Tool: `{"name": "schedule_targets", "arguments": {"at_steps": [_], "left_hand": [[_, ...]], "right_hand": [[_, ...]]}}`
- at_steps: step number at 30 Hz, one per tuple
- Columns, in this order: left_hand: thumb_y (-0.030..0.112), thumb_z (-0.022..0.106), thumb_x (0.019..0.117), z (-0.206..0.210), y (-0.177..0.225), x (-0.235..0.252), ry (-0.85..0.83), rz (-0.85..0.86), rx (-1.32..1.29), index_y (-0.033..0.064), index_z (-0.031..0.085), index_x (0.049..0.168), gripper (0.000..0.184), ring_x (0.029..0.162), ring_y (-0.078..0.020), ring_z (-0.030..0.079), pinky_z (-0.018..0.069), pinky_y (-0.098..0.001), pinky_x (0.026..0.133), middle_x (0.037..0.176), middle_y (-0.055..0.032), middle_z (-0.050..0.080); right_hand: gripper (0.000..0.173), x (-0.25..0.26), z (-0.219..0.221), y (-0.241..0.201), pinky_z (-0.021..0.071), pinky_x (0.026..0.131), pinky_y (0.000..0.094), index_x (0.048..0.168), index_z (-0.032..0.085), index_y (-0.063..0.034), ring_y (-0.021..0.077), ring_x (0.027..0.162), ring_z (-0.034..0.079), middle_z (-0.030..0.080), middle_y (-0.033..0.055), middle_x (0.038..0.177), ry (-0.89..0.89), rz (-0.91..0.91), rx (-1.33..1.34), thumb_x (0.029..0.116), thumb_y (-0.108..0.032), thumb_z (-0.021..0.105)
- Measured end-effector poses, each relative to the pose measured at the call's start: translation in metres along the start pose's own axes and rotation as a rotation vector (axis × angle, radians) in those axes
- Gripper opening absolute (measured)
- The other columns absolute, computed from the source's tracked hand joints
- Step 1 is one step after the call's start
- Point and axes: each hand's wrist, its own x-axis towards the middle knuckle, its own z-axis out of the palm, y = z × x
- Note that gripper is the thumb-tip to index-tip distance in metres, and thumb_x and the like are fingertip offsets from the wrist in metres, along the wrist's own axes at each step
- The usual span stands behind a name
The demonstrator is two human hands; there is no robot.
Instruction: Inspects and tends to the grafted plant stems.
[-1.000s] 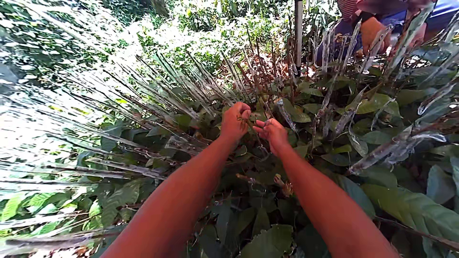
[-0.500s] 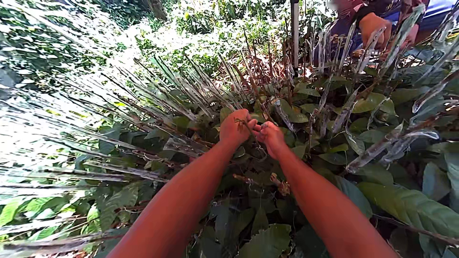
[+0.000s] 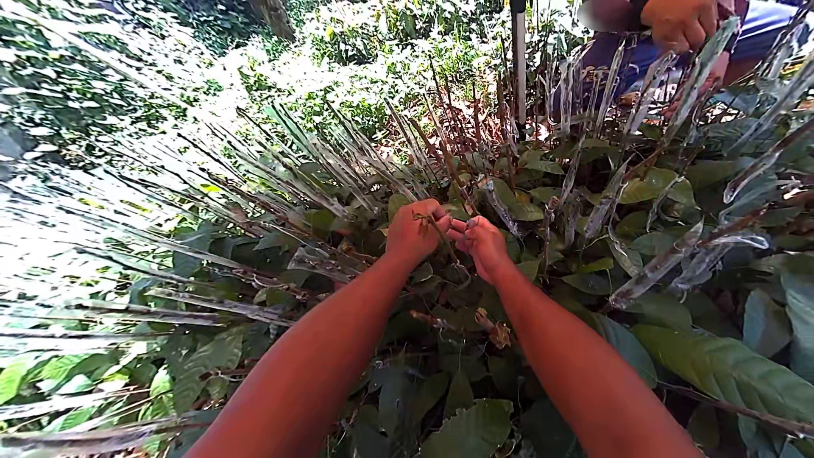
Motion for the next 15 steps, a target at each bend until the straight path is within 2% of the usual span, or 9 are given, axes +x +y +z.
{"name": "schedule_targets", "arguments": {"at_steps": [2, 5, 8, 10, 13, 15], "left_hand": [[0.032, 0.061, 0.1006, -0.005, 0.002, -0.005, 0.053, 0.197, 0.26, 0.0158, 0.069, 0.09, 0.021, 0.081, -0.0221, 0.068, 0.0559, -0.0478, 0.067, 0.09, -0.0032, 0.068], [0.024, 0.058, 0.1017, -0.01, 0.003, -0.008, 0.148, 0.516, 0.516, 0.0105, 0.065, 0.088, 0.021, 0.081, -0.0282, 0.07, 0.0553, -0.0453, 0.064, 0.086, -0.0095, 0.068], [0.022, 0.053, 0.1034, -0.015, 0.011, -0.004, 0.158, 0.615, 0.547, 0.009, 0.064, 0.088, 0.023, 0.078, -0.0301, 0.07, 0.0531, -0.0447, 0.062, 0.083, -0.0112, 0.067], [0.024, 0.051, 0.1042, -0.022, 0.02, -0.001, 0.084, 0.534, 0.539, 0.0097, 0.066, 0.092, 0.024, 0.077, -0.0307, 0.07, 0.0531, -0.0464, 0.061, 0.084, -0.0113, 0.068], [0.037, 0.051, 0.1063, -0.04, 0.037, 0.012, -0.199, 0.096, 0.393, 0.0134, 0.066, 0.101, 0.029, 0.087, -0.0336, 0.07, 0.0547, -0.0567, 0.069, 0.091, -0.0116, 0.07], [0.037, 0.055, 0.1052, -0.046, 0.028, 0.023, -0.264, -0.089, 0.165, 0.0095, 0.068, 0.101, 0.03, 0.09, -0.0359, 0.067, 0.053, -0.0617, 0.074, 0.092, -0.0154, 0.068]], "right_hand": [[0.02, 0.0, 0.001, -0.001, 0.0576, 0.092, 0.0395, 0.113, 0.056, -0.0019, 0.0268, 0.113, 0.07, 0.068, 0.0167, 0.131, -0.006, 0.005, 0.007, 0.1062, -0.006, 0.038], [0.017, 0.0, 0.006, 0.001, 0.058, 0.089, 0.0373, 0.109, 0.057, -0.002, 0.0238, 0.105, 0.071, 0.07, 0.016, 0.125, 0.0, 0.011, 0.002, 0.1042, -0.004, 0.041], [0.016, -0.002, 0.01, 0.003, 0.0576, 0.084, 0.0348, 0.105, 0.058, -0.0019, 0.0197, 0.093, 0.068, 0.068, 0.0135, 0.11, 0.0, 0.021, -0.02, 0.105, -0.004, 0.043], [0.016, -0.005, 0.011, 0.003, 0.0579, 0.085, 0.0347, 0.106, 0.057, -0.0019, 0.0207, 0.096, 0.071, 0.07, 0.0144, 0.115, -0.011, 0.034, -0.008, 0.1045, -0.003, 0.041], [0.021, -0.006, 0.009, 0.003, 0.0579, 0.09, 0.0378, 0.114, 0.055, -0.0015, 0.0247, 0.108, 0.072, 0.069, 0.0168, 0.128, -0.045, 0.048, 0.003, 0.1063, -0.004, 0.036], [0.022, -0.004, 0.007, 0.001, 0.0578, 0.09, 0.0381, 0.114, 0.055, -0.0015, 0.0252, 0.109, 0.071, 0.068, 0.0171, 0.131, -0.042, 0.04, -0.01, 0.1072, -0.005, 0.035]]}}
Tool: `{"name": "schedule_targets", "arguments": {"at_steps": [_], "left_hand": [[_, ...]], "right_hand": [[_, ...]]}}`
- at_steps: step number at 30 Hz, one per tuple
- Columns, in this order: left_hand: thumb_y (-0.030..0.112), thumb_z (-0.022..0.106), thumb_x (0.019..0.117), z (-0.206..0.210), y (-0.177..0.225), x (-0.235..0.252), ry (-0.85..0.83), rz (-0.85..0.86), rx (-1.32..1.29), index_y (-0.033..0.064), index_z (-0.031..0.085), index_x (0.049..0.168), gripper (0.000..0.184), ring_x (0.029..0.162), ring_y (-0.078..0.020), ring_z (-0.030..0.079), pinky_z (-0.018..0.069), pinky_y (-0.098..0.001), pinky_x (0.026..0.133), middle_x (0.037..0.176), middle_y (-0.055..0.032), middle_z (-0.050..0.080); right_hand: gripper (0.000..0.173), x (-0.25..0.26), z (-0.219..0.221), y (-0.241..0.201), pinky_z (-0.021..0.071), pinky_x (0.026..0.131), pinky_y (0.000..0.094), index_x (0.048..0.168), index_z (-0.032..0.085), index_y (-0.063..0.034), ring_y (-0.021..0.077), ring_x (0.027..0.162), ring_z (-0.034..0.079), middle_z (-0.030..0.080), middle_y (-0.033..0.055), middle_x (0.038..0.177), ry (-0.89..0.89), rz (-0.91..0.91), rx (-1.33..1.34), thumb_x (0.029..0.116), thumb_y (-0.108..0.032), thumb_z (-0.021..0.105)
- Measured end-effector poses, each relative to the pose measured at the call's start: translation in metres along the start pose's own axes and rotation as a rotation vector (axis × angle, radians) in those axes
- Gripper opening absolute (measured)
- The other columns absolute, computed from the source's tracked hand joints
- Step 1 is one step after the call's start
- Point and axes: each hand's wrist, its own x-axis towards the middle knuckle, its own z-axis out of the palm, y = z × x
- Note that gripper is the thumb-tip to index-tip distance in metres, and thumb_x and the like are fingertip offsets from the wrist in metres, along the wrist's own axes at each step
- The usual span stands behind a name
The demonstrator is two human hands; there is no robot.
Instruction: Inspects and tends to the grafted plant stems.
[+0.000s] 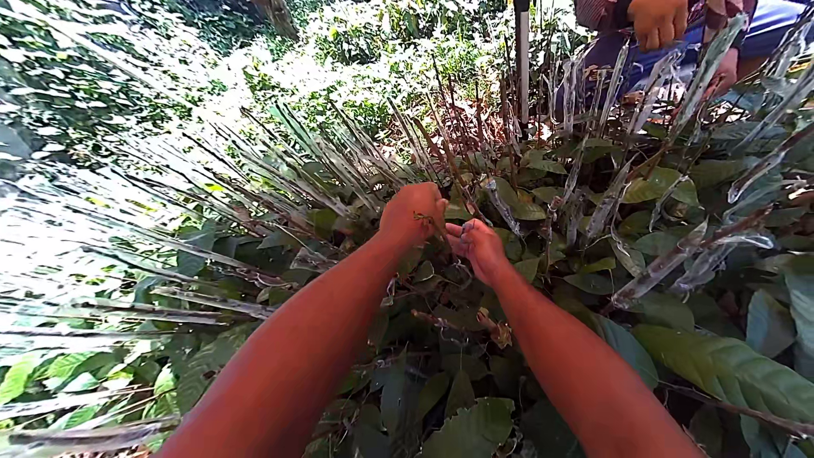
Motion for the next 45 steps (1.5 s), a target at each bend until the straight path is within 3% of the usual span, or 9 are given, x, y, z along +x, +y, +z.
{"name": "schedule_targets", "arguments": {"at_steps": [4, 8, 13, 16, 22, 25, 29, 34, 45], "left_hand": [[0.029, 0.057, 0.1063, -0.012, -0.015, 0.002, -0.173, 0.019, -0.243, -0.0002, 0.068, 0.098, 0.033, 0.086, -0.0321, 0.064, 0.0508, -0.0567, 0.08, 0.089, -0.0175, 0.065], [0.03, 0.061, 0.1046, -0.016, -0.01, 0.003, -0.265, 0.145, -0.248, 0.0044, 0.066, 0.088, 0.031, 0.071, -0.0224, 0.057, 0.0468, -0.0454, 0.068, 0.075, -0.0092, 0.059], [0.037, 0.054, 0.1055, -0.012, -0.002, 0.007, -0.052, 0.001, 0.04, 0.0114, 0.066, 0.098, 0.029, 0.087, -0.0347, 0.067, 0.0526, -0.0616, 0.072, 0.088, -0.014, 0.067], [0.039, 0.053, 0.105, -0.017, 0.0, 0.005, -0.072, -0.102, 0.118, 0.0092, 0.066, 0.098, 0.033, 0.091, -0.0388, 0.068, 0.0524, -0.0647, 0.071, 0.094, -0.0174, 0.068], [0.027, 0.058, 0.1063, -0.021, -0.004, 0.007, -0.229, 0.256, -0.198, 0.0058, 0.068, 0.091, 0.029, 0.072, -0.0228, 0.058, 0.0473, -0.0473, 0.069, 0.076, -0.009, 0.061], [0.029, 0.054, 0.108, -0.017, 0.003, 0.011, -0.16, 0.223, -0.133, 0.0057, 0.067, 0.1, 0.028, 0.081, -0.0282, 0.062, 0.0504, -0.0534, 0.076, 0.085, -0.0123, 0.063], [0.021, 0.061, 0.1017, -0.02, -0.007, 0.016, -0.17, 0.171, -0.183, 0.0093, 0.066, 0.129, 0.03, 0.097, -0.0319, 0.069, 0.0527, -0.0604, 0.088, 0.106, -0.0159, 0.072], [0.03, 0.071, 0.0985, -0.017, -0.009, 0.017, -0.247, 0.188, -0.089, 0.0138, 0.077, 0.101, 0.017, 0.088, -0.0268, 0.069, 0.0533, -0.0585, 0.083, 0.09, -0.0089, 0.073], [0.034, 0.06, 0.1039, -0.012, -0.006, 0.016, -0.126, -0.032, -0.062, 0.0055, 0.067, 0.085, 0.035, 0.077, -0.034, 0.063, 0.0484, -0.0601, 0.069, 0.078, -0.0155, 0.063]], "right_hand": [[0.02, 0.002, -0.003, -0.004, 0.0575, 0.092, 0.0391, 0.112, 0.053, -0.0015, 0.0258, 0.112, 0.07, 0.067, 0.0172, 0.133, 0.025, -0.024, 0.011, 0.1063, -0.004, 0.034], [0.019, 0.0, 0.002, -0.003, 0.0573, 0.092, 0.0384, 0.111, 0.055, -0.0019, 0.0251, 0.111, 0.071, 0.069, 0.0161, 0.129, 0.017, -0.014, 0.011, 0.1062, -0.004, 0.037], [0.019, -0.001, 0.003, -0.002, 0.0574, 0.089, 0.0357, 0.111, 0.055, -0.0011, 0.0239, 0.109, 0.071, 0.068, 0.0169, 0.13, -0.014, 0.011, -0.026, 0.1054, -0.002, 0.037], [0.019, -0.001, 0.0, -0.005, 0.0574, 0.092, 0.0377, 0.113, 0.055, -0.0015, 0.0244, 0.112, 0.071, 0.068, 0.016, 0.132, -0.015, 0.012, -0.034, 0.106, -0.003, 0.037], [0.018, -0.002, 0.002, -0.002, 0.057, 0.091, 0.0361, 0.11, 0.055, -0.0011, 0.0219, 0.109, 0.071, 0.069, 0.0157, 0.127, -0.033, 0.005, -0.071, 0.104, -0.002, 0.038], [0.018, -0.005, 0.004, -0.003, 0.0561, 0.092, 0.0356, 0.111, 0.054, -0.0009, 0.0207, 0.11, 0.07, 0.07, 0.0152, 0.127, -0.047, 0.005, -0.091, 0.1031, -0.001, 0.038], [0.02, -0.005, -0.002, -0.005, 0.0568, 0.094, 0.0374, 0.113, 0.056, -0.0004, 0.0231, 0.114, 0.07, 0.067, 0.0163, 0.133, -0.034, -0.011, -0.097, 0.1034, -0.002, 0.038], [0.02, -0.006, 0.0, -0.006, 0.0569, 0.094, 0.0372, 0.111, 0.057, -0.0008, 0.0222, 0.115, 0.069, 0.068, 0.0156, 0.132, -0.048, 0.003, -0.124, 0.1014, -0.001, 0.04], [0.018, -0.007, -0.002, -0.007, 0.0562, 0.092, 0.0335, 0.109, 0.057, -0.0006, 0.0183, 0.113, 0.069, 0.067, 0.0142, 0.133, -0.101, 0.008, -0.207, 0.1019, -0.003, 0.041]]}}
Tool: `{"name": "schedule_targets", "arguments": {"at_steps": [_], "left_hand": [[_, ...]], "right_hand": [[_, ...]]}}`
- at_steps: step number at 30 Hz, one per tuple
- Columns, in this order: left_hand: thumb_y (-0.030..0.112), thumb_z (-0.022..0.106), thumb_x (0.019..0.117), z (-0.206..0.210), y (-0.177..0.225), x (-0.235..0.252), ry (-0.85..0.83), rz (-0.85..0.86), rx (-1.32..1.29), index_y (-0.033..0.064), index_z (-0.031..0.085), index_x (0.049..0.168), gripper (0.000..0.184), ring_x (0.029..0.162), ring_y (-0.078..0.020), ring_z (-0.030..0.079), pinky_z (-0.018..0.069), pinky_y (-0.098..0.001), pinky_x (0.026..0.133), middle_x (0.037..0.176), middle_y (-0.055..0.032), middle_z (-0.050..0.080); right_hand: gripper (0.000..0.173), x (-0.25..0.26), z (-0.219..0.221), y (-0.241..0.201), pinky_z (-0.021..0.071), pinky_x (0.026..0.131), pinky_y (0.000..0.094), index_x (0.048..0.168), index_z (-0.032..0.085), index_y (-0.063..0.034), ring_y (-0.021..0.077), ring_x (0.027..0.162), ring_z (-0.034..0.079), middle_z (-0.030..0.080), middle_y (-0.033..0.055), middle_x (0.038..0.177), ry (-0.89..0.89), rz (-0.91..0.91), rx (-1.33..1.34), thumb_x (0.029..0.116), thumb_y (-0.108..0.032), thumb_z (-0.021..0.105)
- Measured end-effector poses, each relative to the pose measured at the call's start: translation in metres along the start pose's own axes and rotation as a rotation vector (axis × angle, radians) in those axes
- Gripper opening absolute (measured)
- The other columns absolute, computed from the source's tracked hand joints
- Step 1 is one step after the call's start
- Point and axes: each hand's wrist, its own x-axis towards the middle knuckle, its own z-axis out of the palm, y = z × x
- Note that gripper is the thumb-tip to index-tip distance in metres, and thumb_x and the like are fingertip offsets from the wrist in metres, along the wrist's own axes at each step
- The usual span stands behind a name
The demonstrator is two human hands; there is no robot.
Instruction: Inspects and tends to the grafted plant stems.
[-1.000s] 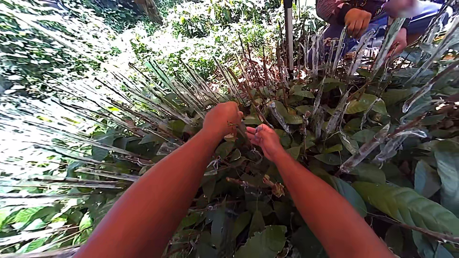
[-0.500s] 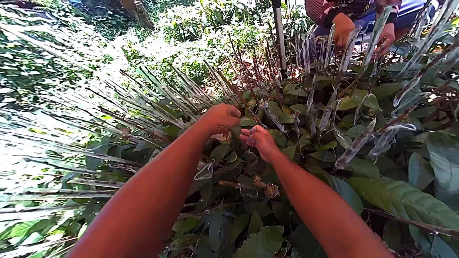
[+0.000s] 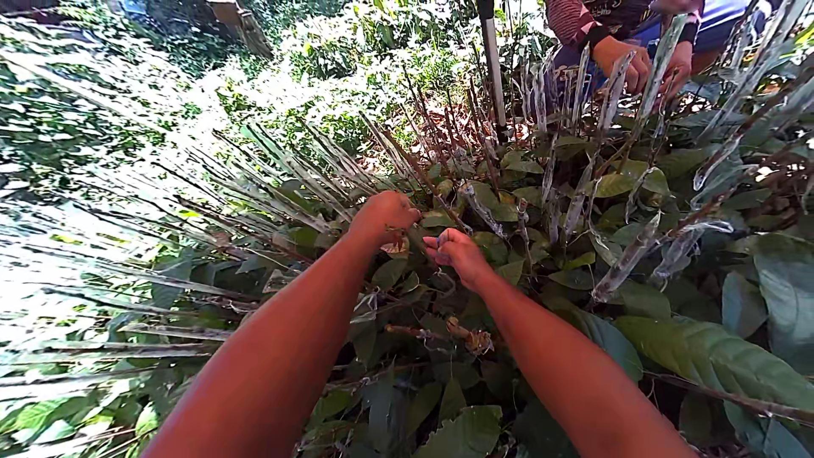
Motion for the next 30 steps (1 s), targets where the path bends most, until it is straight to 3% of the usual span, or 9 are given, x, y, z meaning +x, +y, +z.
{"name": "schedule_targets", "arguments": {"at_steps": [9, 12, 14, 18, 21, 23, 27, 28, 30], "left_hand": [[0.035, 0.057, 0.1019, 0.008, -0.017, 0.01, -0.031, -0.098, 0.115, 0.0038, 0.068, 0.083, 0.038, 0.082, -0.04, 0.066, 0.0501, -0.0667, 0.069, 0.084, -0.0205, 0.067], [0.028, 0.058, 0.1032, 0.006, -0.008, 0.002, -0.109, -0.071, -0.101, 0.0047, 0.068, 0.082, 0.033, 0.056, -0.0204, 0.053, 0.045, -0.0418, 0.054, 0.068, -0.0095, 0.06], [0.025, 0.059, 0.1037, 0.002, 0.0, -0.006, -0.176, -0.044, -0.29, 0.0049, 0.07, 0.087, 0.028, 0.05, -0.0108, 0.048, 0.0422, -0.0284, 0.049, 0.066, -0.004, 0.059], [0.033, 0.063, 0.1037, -0.002, 0.001, -0.004, -0.073, 0.166, -0.175, 0.0084, 0.067, 0.079, 0.035, 0.06, -0.0201, 0.052, 0.0423, -0.0437, 0.059, 0.065, -0.006, 0.055], [0.037, 0.057, 0.1024, -0.001, 0.003, -0.007, 0.09, 0.039, 0.245, 0.0141, 0.062, 0.079, 0.033, 0.072, -0.0322, 0.064, 0.0487, -0.0574, 0.059, 0.073, -0.0109, 0.062], [0.038, 0.062, 0.0973, -0.002, 0.001, -0.011, 0.061, -0.025, 0.374, 0.0138, 0.063, 0.077, 0.031, 0.073, -0.035, 0.067, 0.0505, -0.0593, 0.057, 0.074, -0.0126, 0.065], [0.021, 0.065, 0.101, -0.013, -0.007, -0.002, -0.276, 0.22, -0.055, 0.008, 0.065, 0.072, 0.032, 0.059, -0.0183, 0.053, 0.044, -0.0415, 0.058, 0.063, -0.0055, 0.057], [0.024, 0.064, 0.1019, -0.015, -0.005, -0.001, -0.252, 0.248, -0.138, 0.0086, 0.067, 0.075, 0.031, 0.058, -0.0159, 0.052, 0.0434, -0.0388, 0.057, 0.063, -0.0039, 0.057], [0.03, 0.062, 0.1039, -0.015, 0.0, 0.0, -0.066, 0.227, -0.087, 0.0098, 0.068, 0.077, 0.034, 0.063, -0.0231, 0.056, 0.0444, -0.049, 0.06, 0.067, -0.0073, 0.059]], "right_hand": [[0.017, -0.001, -0.002, -0.005, 0.0555, 0.094, 0.0356, 0.107, 0.058, -0.0011, 0.0193, 0.116, 0.068, 0.066, 0.014, 0.136, 0.055, -0.029, 0.017, 0.1028, -0.003, 0.041], [0.017, 0.001, -0.003, -0.002, 0.056, 0.095, 0.0377, 0.107, 0.058, -0.001, 0.0206, 0.118, 0.068, 0.066, 0.0137, 0.137, 0.065, -0.034, 0.025, 0.1026, -0.003, 0.041], [0.017, 0.002, -0.002, -0.001, 0.0562, 0.094, 0.0377, 0.107, 0.057, -0.0012, 0.0205, 0.117, 0.068, 0.067, 0.0133, 0.135, 0.057, -0.028, 0.022, 0.1028, -0.003, 0.041], [0.017, 0.002, -0.001, 0.003, 0.0568, 0.093, 0.0363, 0.108, 0.057, -0.0013, 0.0201, 0.115, 0.069, 0.068, 0.0138, 0.133, 0.009, -0.004, 0.009, 0.1024, -0.004, 0.041], [0.017, 0.0, -0.002, 0.002, 0.0572, 0.092, 0.0358, 0.108, 0.057, -0.0014, 0.0205, 0.115, 0.069, 0.068, 0.0142, 0.132, 0.009, -0.002, 0.013, 0.102, -0.004, 0.041], [0.017, -0.001, -0.002, -0.001, 0.0567, 0.093, 0.0364, 0.108, 0.056, -0.0016, 0.0209, 0.116, 0.069, 0.068, 0.0143, 0.133, 0.043, -0.008, 0.033, 0.102, -0.003, 0.04], [0.019, 0.002, -0.003, -0.001, 0.0566, 0.094, 0.0373, 0.111, 0.057, -0.0012, 0.0216, 0.117, 0.069, 0.066, 0.0147, 0.135, 0.065, -0.013, 0.05, 0.1021, -0.002, 0.041], [0.018, 0.002, -0.002, -0.001, 0.0566, 0.093, 0.037, 0.11, 0.057, -0.0017, 0.0214, 0.117, 0.069, 0.067, 0.0143, 0.135, 0.058, -0.007, 0.047, 0.102, -0.002, 0.041], [0.018, 0.001, -0.001, 0.0, 0.0567, 0.094, 0.037, 0.109, 0.056, -0.0018, 0.0213, 0.117, 0.069, 0.067, 0.0144, 0.135, 0.045, 0.001, 0.046, 0.1018, -0.002, 0.04]]}}
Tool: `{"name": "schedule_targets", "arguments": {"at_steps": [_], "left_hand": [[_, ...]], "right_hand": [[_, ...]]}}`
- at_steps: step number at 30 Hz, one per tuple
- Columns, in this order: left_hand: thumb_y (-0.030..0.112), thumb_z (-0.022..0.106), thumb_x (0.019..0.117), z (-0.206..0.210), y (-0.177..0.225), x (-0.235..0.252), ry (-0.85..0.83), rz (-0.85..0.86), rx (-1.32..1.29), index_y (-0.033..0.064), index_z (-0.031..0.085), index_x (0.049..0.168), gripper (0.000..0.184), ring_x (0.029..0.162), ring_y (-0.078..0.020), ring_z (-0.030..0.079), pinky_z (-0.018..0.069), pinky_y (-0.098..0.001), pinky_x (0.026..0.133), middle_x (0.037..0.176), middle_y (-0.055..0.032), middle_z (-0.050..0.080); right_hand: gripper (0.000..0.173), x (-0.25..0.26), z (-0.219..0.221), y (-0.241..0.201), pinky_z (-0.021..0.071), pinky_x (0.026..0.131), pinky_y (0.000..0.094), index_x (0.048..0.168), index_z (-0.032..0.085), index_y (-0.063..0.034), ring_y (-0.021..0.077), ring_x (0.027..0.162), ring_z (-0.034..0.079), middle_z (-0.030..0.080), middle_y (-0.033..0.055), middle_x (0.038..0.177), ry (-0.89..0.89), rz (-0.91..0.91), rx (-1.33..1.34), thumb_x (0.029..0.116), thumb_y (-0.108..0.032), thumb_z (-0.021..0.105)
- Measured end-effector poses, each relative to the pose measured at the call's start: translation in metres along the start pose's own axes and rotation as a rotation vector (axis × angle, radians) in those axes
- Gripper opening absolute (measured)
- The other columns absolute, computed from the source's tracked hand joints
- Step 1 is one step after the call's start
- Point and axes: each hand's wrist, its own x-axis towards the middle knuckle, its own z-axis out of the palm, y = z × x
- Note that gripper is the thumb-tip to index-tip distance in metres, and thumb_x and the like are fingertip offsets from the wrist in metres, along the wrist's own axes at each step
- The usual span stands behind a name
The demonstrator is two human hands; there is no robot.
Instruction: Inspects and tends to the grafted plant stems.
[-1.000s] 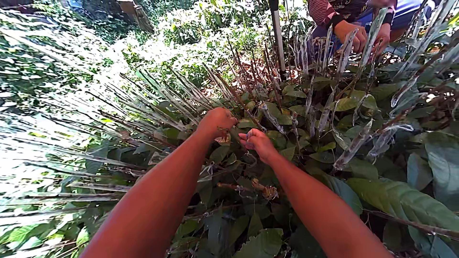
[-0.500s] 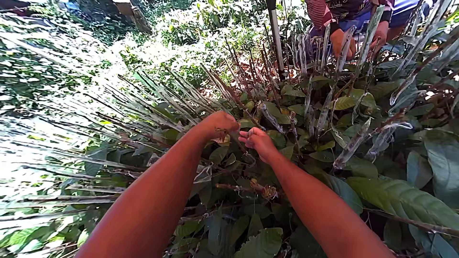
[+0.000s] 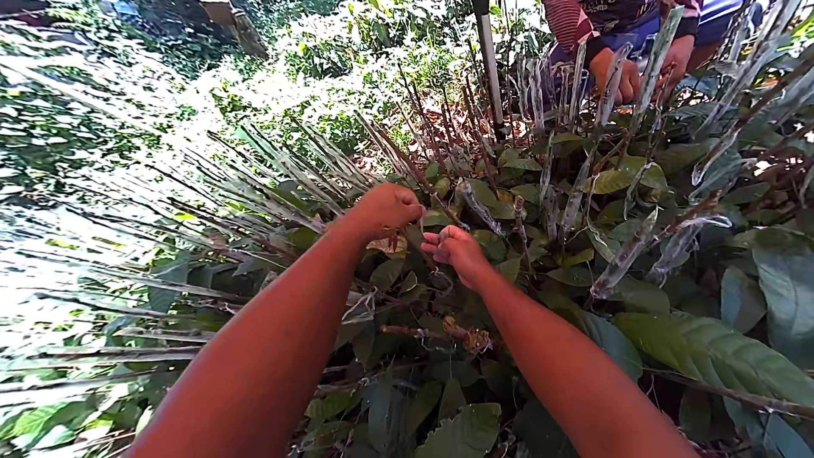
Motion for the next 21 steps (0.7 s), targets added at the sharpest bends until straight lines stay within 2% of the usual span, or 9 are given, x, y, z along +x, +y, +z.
{"name": "schedule_targets", "arguments": {"at_steps": [3, 5, 6, 8, 10, 14, 16, 18, 21], "left_hand": [[0.038, 0.058, 0.1002, -0.002, 0.01, -0.004, 0.095, -0.233, 0.429, 0.0136, 0.062, 0.08, 0.032, 0.079, -0.0368, 0.066, 0.0492, -0.0624, 0.062, 0.079, -0.014, 0.065], [0.037, 0.067, 0.0957, -0.002, 0.008, -0.005, -0.041, -0.287, 0.5, 0.0109, 0.068, 0.084, 0.029, 0.084, -0.038, 0.068, 0.0525, -0.064, 0.068, 0.085, -0.0157, 0.069], [0.029, 0.071, 0.0965, -0.001, 0.003, -0.004, -0.143, -0.212, 0.43, 0.007, 0.07, 0.083, 0.026, 0.079, -0.0355, 0.068, 0.0543, -0.0605, 0.068, 0.082, -0.0156, 0.069], [0.016, 0.067, 0.0997, -0.002, -0.007, -0.004, -0.281, -0.007, 0.081, 0.0048, 0.07, 0.079, 0.023, 0.063, -0.0184, 0.059, 0.0501, -0.0397, 0.061, 0.07, -0.0071, 0.064], [0.023, 0.063, 0.1028, -0.004, -0.002, -0.004, -0.219, 0.059, -0.104, 0.0087, 0.072, 0.083, 0.026, 0.061, -0.0125, 0.054, 0.0456, -0.0355, 0.06, 0.068, -0.0021, 0.061], [0.033, 0.058, 0.1022, -0.008, 0.012, -0.003, 0.101, -0.179, 0.359, 0.0108, 0.063, 0.079, 0.032, 0.075, -0.0373, 0.064, 0.0477, -0.0622, 0.062, 0.077, -0.0159, 0.063], [0.039, 0.065, 0.0956, -0.006, 0.011, -0.005, 0.017, -0.314, 0.57, 0.0096, 0.067, 0.087, 0.031, 0.089, -0.0431, 0.069, 0.0517, -0.0677, 0.068, 0.09, -0.0199, 0.069], [0.034, 0.077, 0.0912, -0.001, -0.007, -0.002, -0.194, -0.122, 0.59, 0.0112, 0.075, 0.084, 0.024, 0.085, -0.033, 0.07, 0.0573, -0.0591, 0.073, 0.086, -0.0122, 0.072], [0.012, 0.071, 0.0961, 0.0, -0.014, -0.001, -0.342, 0.14, 0.065, 0.0067, 0.072, 0.08, 0.017, 0.064, -0.0124, 0.059, 0.051, -0.0337, 0.062, 0.071, -0.0025, 0.065]], "right_hand": [[0.018, -0.001, -0.001, 0.0, 0.0567, 0.094, 0.0372, 0.11, 0.057, -0.0014, 0.0217, 0.118, 0.068, 0.066, 0.0148, 0.137, -0.003, -0.004, 0.01, 0.1016, -0.002, 0.04], [0.019, 0.0, -0.002, -0.002, 0.0566, 0.094, 0.0372, 0.111, 0.057, -0.0012, 0.0215, 0.117, 0.068, 0.066, 0.0149, 0.137, 0.005, -0.01, 0.008, 0.1023, -0.003, 0.041], [0.018, 0.0, -0.003, -0.002, 0.0564, 0.095, 0.0374, 0.112, 0.057, -0.0009, 0.0213, 0.117, 0.068, 0.065, 0.0148, 0.137, 0.004, -0.012, 0.004, 0.1031, -0.003, 0.041], [0.018, 0.001, -0.004, 0.0, 0.0563, 0.094, 0.037, 0.113, 0.056, -0.0008, 0.0208, 0.117, 0.068, 0.065, 0.0145, 0.137, -0.002, -0.008, 0.003, 0.1034, -0.003, 0.041], [0.018, 0.0, -0.001, 0.0, 0.0569, 0.093, 0.0367, 0.112, 0.056, -0.0013, 0.0212, 0.116, 0.069, 0.066, 0.0145, 0.135, 0.002, 0.003, 0.012, 0.1026, -0.002, 0.041], [0.019, -0.002, 0.0, 0.0, 0.0569, 0.094, 0.0374, 0.11, 0.057, -0.0012, 0.0221, 0.118, 0.068, 0.065, 0.015, 0.136, 0.0, 0.002, 0.033, 0.1029, -0.002, 0.039], [0.02, -0.001, -0.002, 0.0, 0.0565, 0.096, 0.0379, 0.112, 0.057, -0.0012, 0.0221, 0.12, 0.067, 0.064, 0.0147, 0.139, -0.001, 0.0, 0.033, 0.1034, -0.003, 0.04], [0.019, 0.002, -0.003, 0.0, 0.0564, 0.097, 0.0383, 0.112, 0.057, -0.0009, 0.0225, 0.119, 0.067, 0.063, 0.0151, 0.14, 0.0, -0.006, 0.037, 0.1036, -0.003, 0.04], [0.019, 0.003, -0.002, 0.001, 0.0565, 0.095, 0.0377, 0.111, 0.056, -0.0015, 0.022, 0.118, 0.068, 0.064, 0.0145, 0.138, 0.003, 0.004, 0.052, 0.103, -0.002, 0.04]]}}
